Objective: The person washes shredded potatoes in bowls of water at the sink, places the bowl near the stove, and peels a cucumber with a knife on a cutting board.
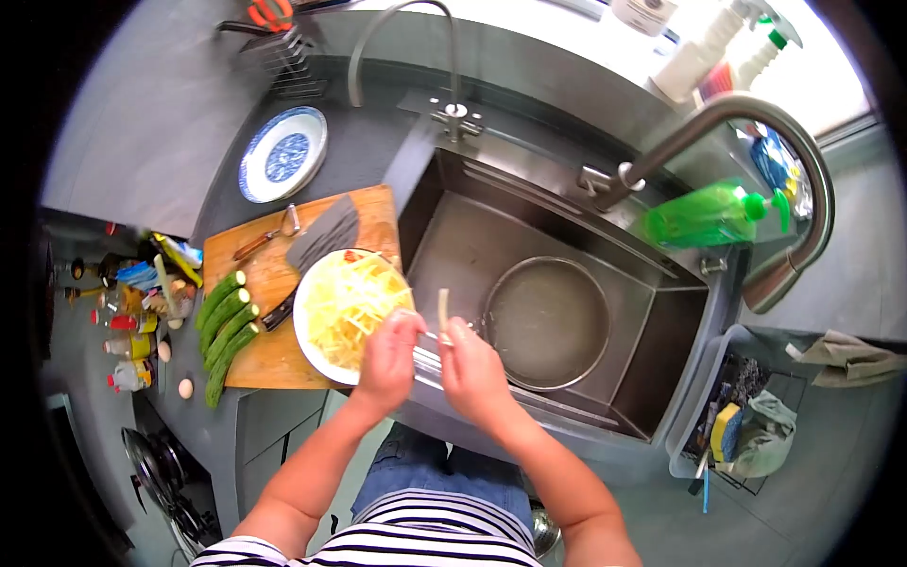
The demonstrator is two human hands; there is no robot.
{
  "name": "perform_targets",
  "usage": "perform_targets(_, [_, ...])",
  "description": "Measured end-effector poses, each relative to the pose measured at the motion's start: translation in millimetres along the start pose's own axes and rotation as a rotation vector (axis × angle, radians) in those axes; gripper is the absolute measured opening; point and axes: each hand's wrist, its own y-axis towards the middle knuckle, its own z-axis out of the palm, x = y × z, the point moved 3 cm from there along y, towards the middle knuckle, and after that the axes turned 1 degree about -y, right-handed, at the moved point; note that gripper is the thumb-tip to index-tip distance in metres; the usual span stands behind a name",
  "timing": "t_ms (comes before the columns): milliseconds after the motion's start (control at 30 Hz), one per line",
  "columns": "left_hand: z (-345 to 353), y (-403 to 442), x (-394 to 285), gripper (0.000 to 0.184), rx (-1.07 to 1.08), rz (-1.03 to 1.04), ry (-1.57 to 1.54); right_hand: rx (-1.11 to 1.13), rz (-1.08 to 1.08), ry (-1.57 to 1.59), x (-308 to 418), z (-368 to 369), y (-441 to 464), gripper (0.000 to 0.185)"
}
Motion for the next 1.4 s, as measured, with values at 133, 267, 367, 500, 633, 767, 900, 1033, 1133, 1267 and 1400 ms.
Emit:
perform_targets(133, [-72.9,-4.0,-8.9,0.017,-0.159,0.017,0.145,0.111,-0.148,-0.19,58.7,38.4,28.7,0.017])
perform_targets(267, [-104.2,-12.7,4.8,0.037,-0.155,-0.013,0.19,0.11,-0.271,-0.329,84.0,62.2,37.8,0.035])
perform_targets(367, [-110.9,-18.0,21.3,0.044,-0.09,-0.061,0.279,0.117,-0.379,-0.438,71.2,75.5,37.6,0.038])
perform_targets(500, [-113.2,-21.3,22.7,0.047,-0.094,0.052,0.347,0.117,-0.374,-0.485,72.1,72.8,35.2,0.035])
perform_targets(633, [-114.3,-15.5,15.6,0.045,-0.116,0.155,0.611,0.058,-0.393,-0.491,76.4,67.3,35.3,0.034])
perform_targets(767, [-98.0,-3.2,-9.7,0.039,-0.121,0.263,0.636,0.0,-0.413,-0.198,63.6,55.4,36.3,0.03])
perform_targets(900, [-47.3,8.0,-27.0,0.036,-0.01,0.36,0.464,-0.166,-0.138,0.196,27.2,22.0,23.0,0.018])
perform_targets(1033, [35.1,11.0,-16.9,0.037,0.218,0.366,0.22,-0.289,0.101,0.216,-59.4,-17.5,-6.5,0.013])
perform_targets(1133, [102.8,8.8,31.1,0.044,0.418,0.258,0.276,-0.261,0.208,-0.091,-154.4,-48.0,-35.5,0.016])
perform_targets(1267, [176.8,21.4,129.5,0.06,0.473,0.065,0.398,-0.282,0.439,-0.592,-302.2,-55.3,-66.1,0.036])
perform_targets(1400, [212.6,55.9,181.4,0.068,0.35,-0.565,0.416,-0.556,1.155,0.545,-359.0,-46.4,-58.5,0.032])
